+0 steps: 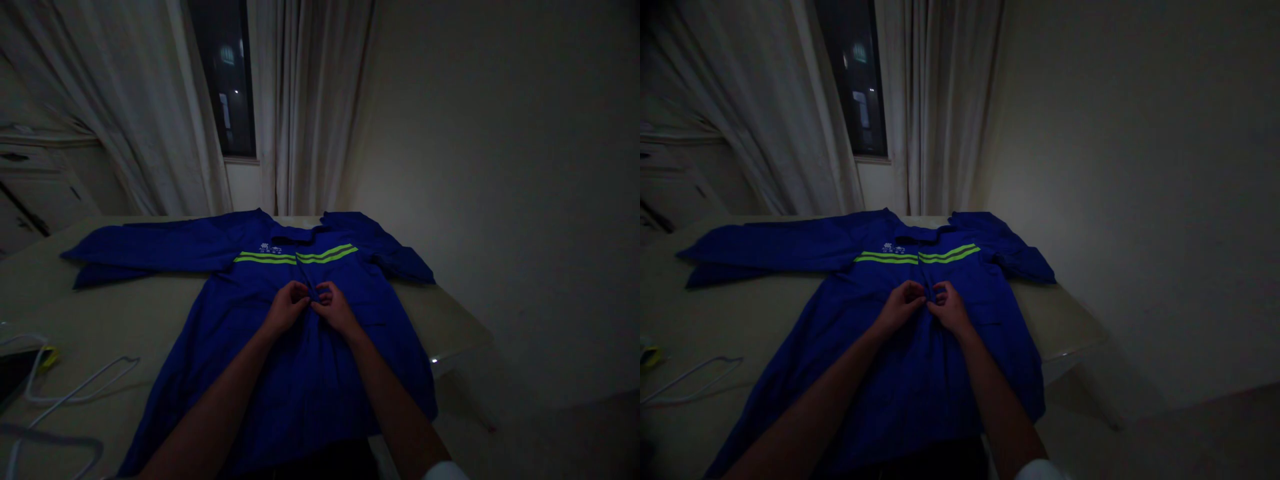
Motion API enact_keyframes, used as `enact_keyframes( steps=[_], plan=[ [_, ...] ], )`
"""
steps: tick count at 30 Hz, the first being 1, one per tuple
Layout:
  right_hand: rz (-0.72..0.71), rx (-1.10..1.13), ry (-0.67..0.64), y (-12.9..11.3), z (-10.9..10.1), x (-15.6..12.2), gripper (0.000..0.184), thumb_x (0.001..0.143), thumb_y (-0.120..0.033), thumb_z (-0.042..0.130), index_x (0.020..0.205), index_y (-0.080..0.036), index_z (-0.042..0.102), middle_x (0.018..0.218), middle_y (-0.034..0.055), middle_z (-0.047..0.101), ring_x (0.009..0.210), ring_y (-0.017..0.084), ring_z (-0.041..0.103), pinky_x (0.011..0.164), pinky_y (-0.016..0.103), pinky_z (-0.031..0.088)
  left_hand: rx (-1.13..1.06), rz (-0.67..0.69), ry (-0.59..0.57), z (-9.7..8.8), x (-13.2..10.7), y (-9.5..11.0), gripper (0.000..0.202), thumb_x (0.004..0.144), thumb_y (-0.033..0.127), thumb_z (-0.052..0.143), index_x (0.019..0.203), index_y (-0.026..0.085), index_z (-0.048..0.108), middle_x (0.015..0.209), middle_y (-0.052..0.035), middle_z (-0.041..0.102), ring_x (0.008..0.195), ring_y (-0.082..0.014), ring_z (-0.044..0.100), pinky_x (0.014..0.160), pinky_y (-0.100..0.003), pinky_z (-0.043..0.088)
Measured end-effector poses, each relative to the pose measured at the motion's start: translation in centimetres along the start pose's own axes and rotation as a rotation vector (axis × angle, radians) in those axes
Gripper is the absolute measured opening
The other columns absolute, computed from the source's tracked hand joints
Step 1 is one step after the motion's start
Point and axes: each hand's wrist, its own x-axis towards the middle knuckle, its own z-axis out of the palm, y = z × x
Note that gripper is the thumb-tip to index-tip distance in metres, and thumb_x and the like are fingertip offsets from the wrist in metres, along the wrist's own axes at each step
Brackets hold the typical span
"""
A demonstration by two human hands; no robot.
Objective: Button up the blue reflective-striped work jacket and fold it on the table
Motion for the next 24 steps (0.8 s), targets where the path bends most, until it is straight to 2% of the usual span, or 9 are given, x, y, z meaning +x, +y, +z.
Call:
enact_keyframes(
  steps=[3,7,12,15,19,22,24],
  plan=[
    [0.021,0.098,-0.046,0.4,-0.2,0.1,0.045,0.069,-0.028,0.076,0.111,-0.023,0.059,0.080,-0.0038,0.065,0.065,0.014,0.063,0.061,0.025,0.050,0.050,0.008,-0.020,-0.2,-0.1,-0.2,0.023,0.075,0.024,0.075,0.095,0.019,0.065,0.090,-0.0034,0.073,0.085,-0.0186,0.071,0.081,-0.031,0.055],
    [0.010,0.101,-0.001,0.7,-0.1,0.2,0.042,0.068,-0.026,0.074,0.107,-0.023,0.060,0.080,-0.0039,0.064,0.066,0.014,0.062,0.063,0.025,0.051,0.141,0.056,-0.094,-0.6,-0.4,0.2,0.026,0.079,0.017,0.066,0.105,0.021,0.064,0.099,-0.0048,0.074,0.091,-0.0192,0.072,0.084,-0.032,0.055],
    [-0.099,0.021,0.079,0.2,-0.1,0.4,0.021,0.071,-0.024,0.068,0.092,-0.022,0.065,0.088,0.0003,0.070,0.078,0.017,0.067,0.073,0.028,0.054,0.317,0.076,-0.142,-0.7,-0.9,1.0,0.041,0.077,0.008,0.061,0.115,0.025,0.056,0.089,-0.0001,0.074,0.081,-0.0191,0.072,0.077,-0.030,0.053],
    [-0.091,0.002,0.093,0.0,-0.3,0.4,0.016,0.074,-0.024,0.064,0.089,-0.021,0.070,0.087,0.0010,0.073,0.072,0.017,0.067,0.069,0.028,0.053,0.394,0.087,-0.111,-0.6,-1.2,1.3,0.040,0.080,0.010,0.062,0.115,0.025,0.053,0.093,-0.0013,0.076,0.084,-0.0217,0.074,0.078,-0.032,0.053],
    [-0.086,-0.024,0.041,0.0,-0.5,0.3,0.017,0.076,-0.024,0.064,0.089,-0.020,0.075,0.083,0.0017,0.075,0.070,0.018,0.067,0.067,0.029,0.052,0.460,0.143,-0.016,-0.5,-1.3,1.5,0.023,0.085,0.016,0.062,0.106,0.025,0.056,0.098,-0.0044,0.076,0.089,-0.0238,0.074,0.079,-0.033,0.052],
    [-0.119,-0.037,-0.012,0.2,-0.4,0.2,0.015,0.078,-0.025,0.066,0.087,-0.020,0.078,0.084,0.0031,0.076,0.076,0.019,0.070,0.073,0.031,0.055,0.483,0.157,0.004,-0.7,-1.3,1.7,0.017,0.085,0.017,0.063,0.099,0.025,0.060,0.095,-0.0042,0.076,0.088,-0.0241,0.074,0.078,-0.033,0.052],
    [-0.163,-0.035,0.003,0.4,-0.3,0.3,0.013,0.078,-0.024,0.069,0.086,-0.021,0.079,0.092,0.0050,0.075,0.084,0.020,0.071,0.080,0.033,0.056,0.487,0.148,-0.004,-0.8,-1.2,1.7,0.017,0.084,0.015,0.064,0.097,0.026,0.062,0.093,-0.0036,0.076,0.087,-0.0244,0.074,0.077,-0.032,0.052]
  ],
)
